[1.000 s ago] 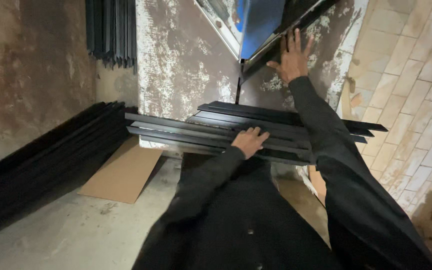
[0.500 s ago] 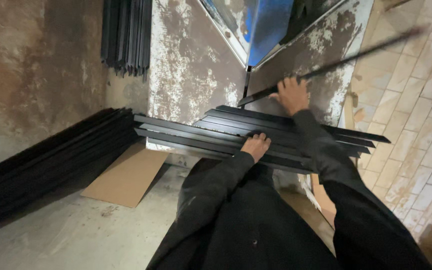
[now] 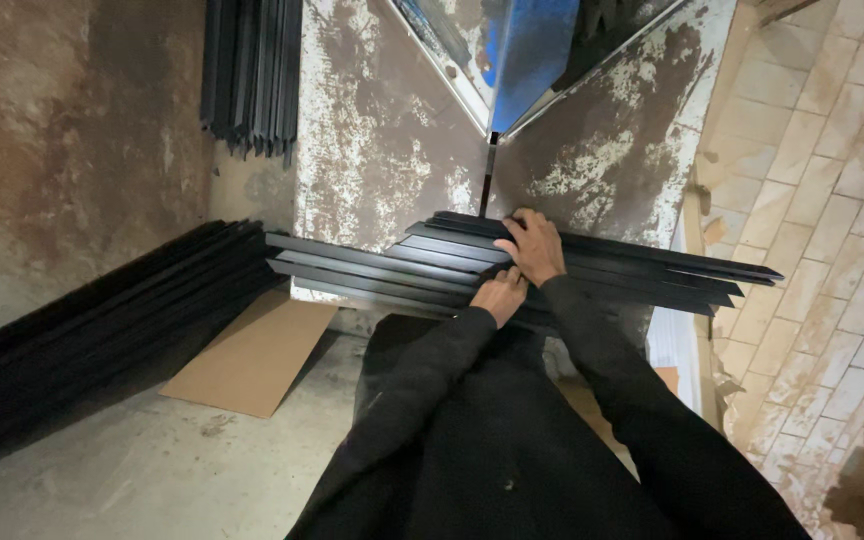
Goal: The person aligns black picture frame moulding strips against the fence of a mitre saw table, marks a strip with a pencil, and repositions and stacks the strips. They briefly carry a bundle of strips and wipe a strip with a white cloth.
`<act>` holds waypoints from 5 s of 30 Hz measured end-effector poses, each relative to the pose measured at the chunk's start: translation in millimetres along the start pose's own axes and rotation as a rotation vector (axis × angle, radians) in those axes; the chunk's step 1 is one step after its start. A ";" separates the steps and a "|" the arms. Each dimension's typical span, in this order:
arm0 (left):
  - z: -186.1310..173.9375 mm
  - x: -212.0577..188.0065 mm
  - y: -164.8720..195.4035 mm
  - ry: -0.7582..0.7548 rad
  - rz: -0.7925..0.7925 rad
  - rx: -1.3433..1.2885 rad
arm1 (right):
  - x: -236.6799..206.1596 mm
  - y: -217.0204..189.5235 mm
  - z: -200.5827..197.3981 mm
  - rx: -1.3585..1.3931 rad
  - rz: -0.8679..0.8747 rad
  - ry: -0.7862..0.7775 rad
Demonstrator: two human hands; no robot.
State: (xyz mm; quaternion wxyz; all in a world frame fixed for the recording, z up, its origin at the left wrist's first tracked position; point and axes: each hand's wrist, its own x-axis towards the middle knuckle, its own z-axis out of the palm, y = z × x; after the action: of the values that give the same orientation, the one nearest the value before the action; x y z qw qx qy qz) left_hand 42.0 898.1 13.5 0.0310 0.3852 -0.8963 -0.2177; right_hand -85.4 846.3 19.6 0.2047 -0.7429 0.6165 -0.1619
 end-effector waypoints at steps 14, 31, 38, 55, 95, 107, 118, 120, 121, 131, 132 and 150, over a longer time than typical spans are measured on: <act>-208.1 56.2 -174.1 0.747 -0.147 -0.376 | -41.1 21.7 6.7 0.114 -0.127 0.113; -163.4 -170.7 -324.4 -0.318 -0.716 0.025 | -109.3 -28.3 85.6 -0.129 0.032 -0.153; -253.2 -173.5 -282.4 -0.082 -0.525 -0.044 | -106.7 -17.1 26.5 -0.145 -0.004 -0.276; -83.0 42.4 -159.1 0.349 -0.725 -1.143 | 127.9 176.7 -118.3 0.034 0.378 0.276; -57.8 239.1 -139.7 0.652 -0.864 -1.029 | 248.3 230.9 -82.3 -0.029 0.454 0.003; -66.0 202.3 -161.7 0.605 -0.771 -1.070 | 216.4 111.8 -34.3 -0.044 0.517 0.008; -126.8 17.0 -317.4 0.538 -1.047 0.065 | 213.8 106.1 -18.6 -0.050 0.582 -0.016; -123.6 8.0 -326.1 0.500 -1.134 -0.103 | 216.4 106.0 -17.2 -0.052 0.593 -0.026; -122.3 7.8 -327.2 0.466 -1.170 -0.121 | 218.4 105.4 -17.5 -0.055 0.624 -0.052; -155.5 22.2 -323.4 0.449 -1.211 -0.160 | 244.1 84.0 -40.8 -0.094 0.690 -0.103; -145.6 7.2 -315.4 0.429 -1.217 -0.170 | 228.6 82.1 -36.4 -0.096 0.690 -0.107; -57.6 -203.1 -129.4 0.088 -0.847 -0.250 | -39.5 -14.1 4.6 -0.352 0.193 -0.189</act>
State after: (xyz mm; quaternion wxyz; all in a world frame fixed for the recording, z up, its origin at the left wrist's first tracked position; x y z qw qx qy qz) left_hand 284.9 941.2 34.7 0.0233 0.7206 -0.6240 -0.3014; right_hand -78.6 887.9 23.1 0.1433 -0.7167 0.6814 0.0389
